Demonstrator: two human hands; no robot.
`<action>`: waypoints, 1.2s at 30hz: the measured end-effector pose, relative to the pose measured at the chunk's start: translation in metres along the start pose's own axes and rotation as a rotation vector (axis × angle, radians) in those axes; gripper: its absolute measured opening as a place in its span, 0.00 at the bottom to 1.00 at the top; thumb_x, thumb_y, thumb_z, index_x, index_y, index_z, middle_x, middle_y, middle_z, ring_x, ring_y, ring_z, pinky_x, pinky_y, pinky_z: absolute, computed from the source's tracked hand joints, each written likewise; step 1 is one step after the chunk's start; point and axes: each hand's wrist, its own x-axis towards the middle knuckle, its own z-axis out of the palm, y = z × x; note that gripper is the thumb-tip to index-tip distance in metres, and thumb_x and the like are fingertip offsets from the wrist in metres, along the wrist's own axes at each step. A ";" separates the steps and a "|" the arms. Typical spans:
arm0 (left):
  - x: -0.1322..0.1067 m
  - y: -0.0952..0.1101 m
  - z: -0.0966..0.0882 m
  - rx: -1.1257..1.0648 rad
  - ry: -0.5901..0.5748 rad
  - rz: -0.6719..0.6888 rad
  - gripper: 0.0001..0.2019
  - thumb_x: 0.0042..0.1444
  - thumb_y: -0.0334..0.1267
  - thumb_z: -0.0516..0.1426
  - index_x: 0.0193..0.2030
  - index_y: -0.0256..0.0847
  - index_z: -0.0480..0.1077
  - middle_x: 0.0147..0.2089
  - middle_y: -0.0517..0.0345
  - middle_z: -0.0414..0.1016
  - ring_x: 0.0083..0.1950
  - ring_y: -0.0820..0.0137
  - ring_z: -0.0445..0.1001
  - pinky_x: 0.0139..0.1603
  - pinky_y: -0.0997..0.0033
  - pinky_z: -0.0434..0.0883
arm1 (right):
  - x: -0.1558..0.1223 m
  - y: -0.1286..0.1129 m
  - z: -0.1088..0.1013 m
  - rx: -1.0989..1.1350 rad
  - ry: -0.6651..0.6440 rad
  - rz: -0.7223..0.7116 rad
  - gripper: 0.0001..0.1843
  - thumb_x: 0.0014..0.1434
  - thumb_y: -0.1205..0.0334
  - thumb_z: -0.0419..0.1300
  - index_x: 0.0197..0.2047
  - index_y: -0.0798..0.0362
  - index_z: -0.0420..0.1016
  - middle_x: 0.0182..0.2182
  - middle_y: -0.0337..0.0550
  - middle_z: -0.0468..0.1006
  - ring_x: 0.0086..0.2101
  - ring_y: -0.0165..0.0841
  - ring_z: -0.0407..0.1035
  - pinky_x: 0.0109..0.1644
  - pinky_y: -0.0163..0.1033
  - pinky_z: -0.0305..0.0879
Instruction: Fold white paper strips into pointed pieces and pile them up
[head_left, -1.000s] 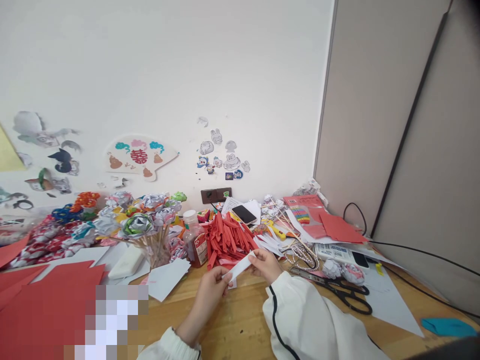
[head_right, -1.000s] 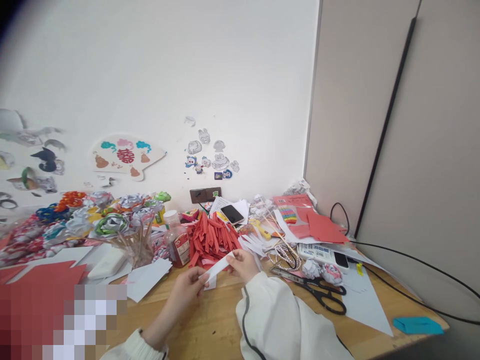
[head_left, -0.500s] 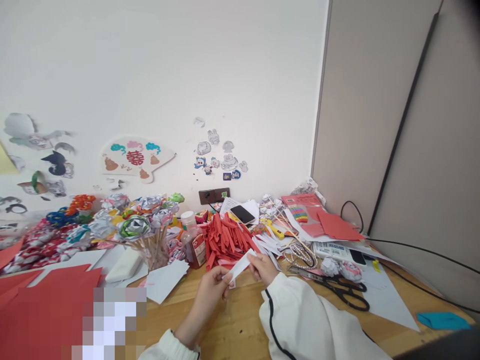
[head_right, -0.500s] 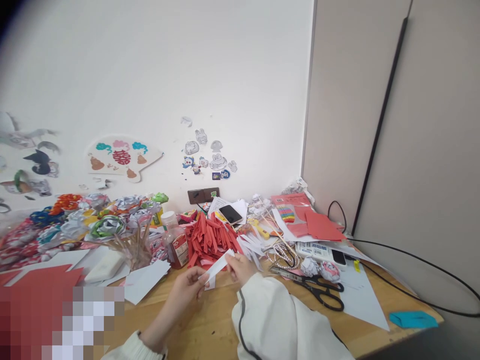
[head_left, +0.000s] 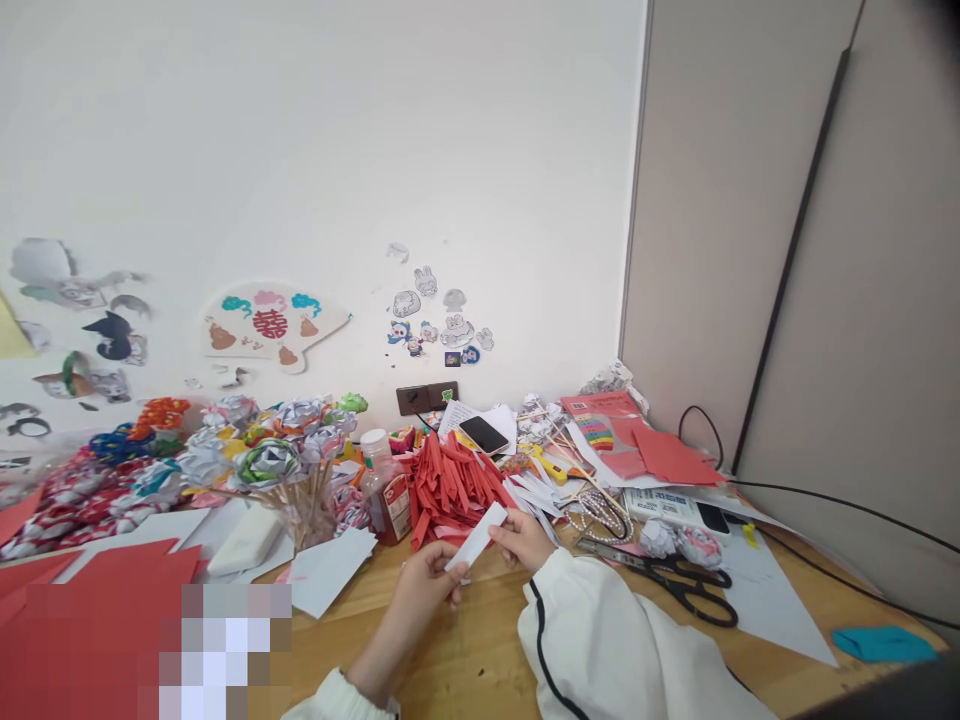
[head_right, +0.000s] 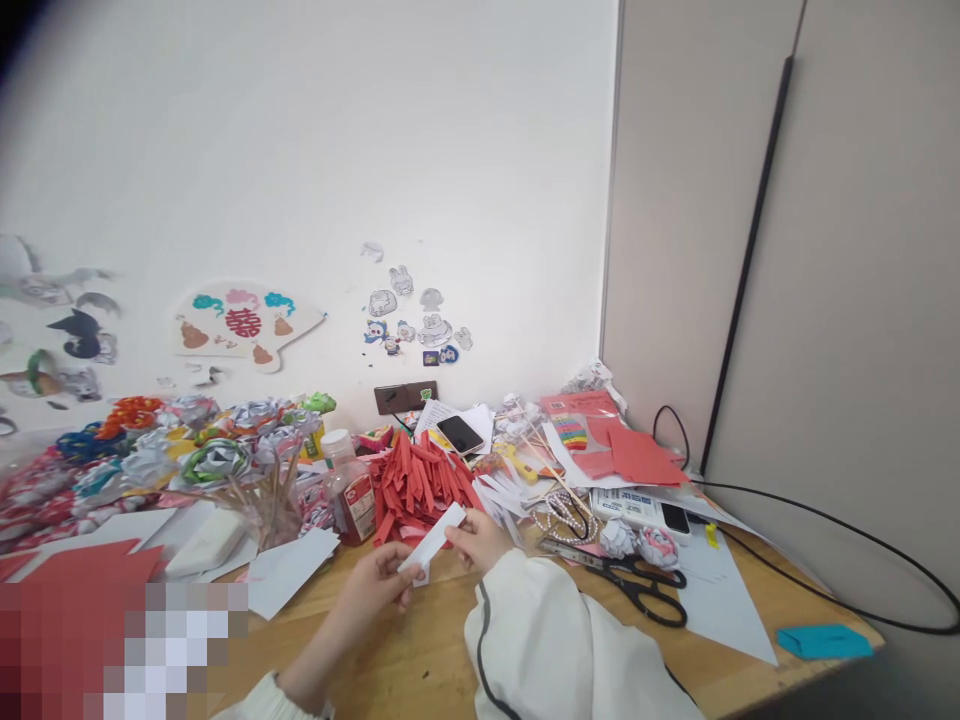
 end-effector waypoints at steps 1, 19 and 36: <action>0.000 0.000 0.001 -0.003 -0.026 -0.010 0.11 0.38 0.43 0.57 0.24 0.37 0.63 0.13 0.68 0.64 0.13 0.77 0.61 0.16 0.77 0.59 | 0.001 0.000 -0.001 -0.007 0.005 -0.007 0.18 0.43 0.47 0.54 0.27 0.55 0.60 0.10 0.27 0.58 0.10 0.21 0.51 0.13 0.27 0.49; -0.008 0.007 0.004 -0.321 -0.255 -0.218 0.17 0.43 0.47 0.55 0.37 0.36 0.65 0.24 0.58 0.72 0.14 0.80 0.64 0.14 0.81 0.60 | -0.003 -0.006 -0.002 -0.166 0.130 -0.223 0.23 0.44 0.58 0.58 0.43 0.52 0.57 0.21 0.33 0.64 0.20 0.24 0.59 0.24 0.30 0.57; -0.004 0.004 0.000 -0.375 -0.083 -0.222 0.15 0.43 0.46 0.55 0.34 0.36 0.64 0.31 0.53 0.74 0.25 0.71 0.73 0.26 0.75 0.68 | -0.018 -0.025 0.003 -1.013 -0.187 -0.650 0.09 0.53 0.61 0.50 0.32 0.49 0.70 0.27 0.40 0.70 0.31 0.29 0.61 0.33 0.33 0.54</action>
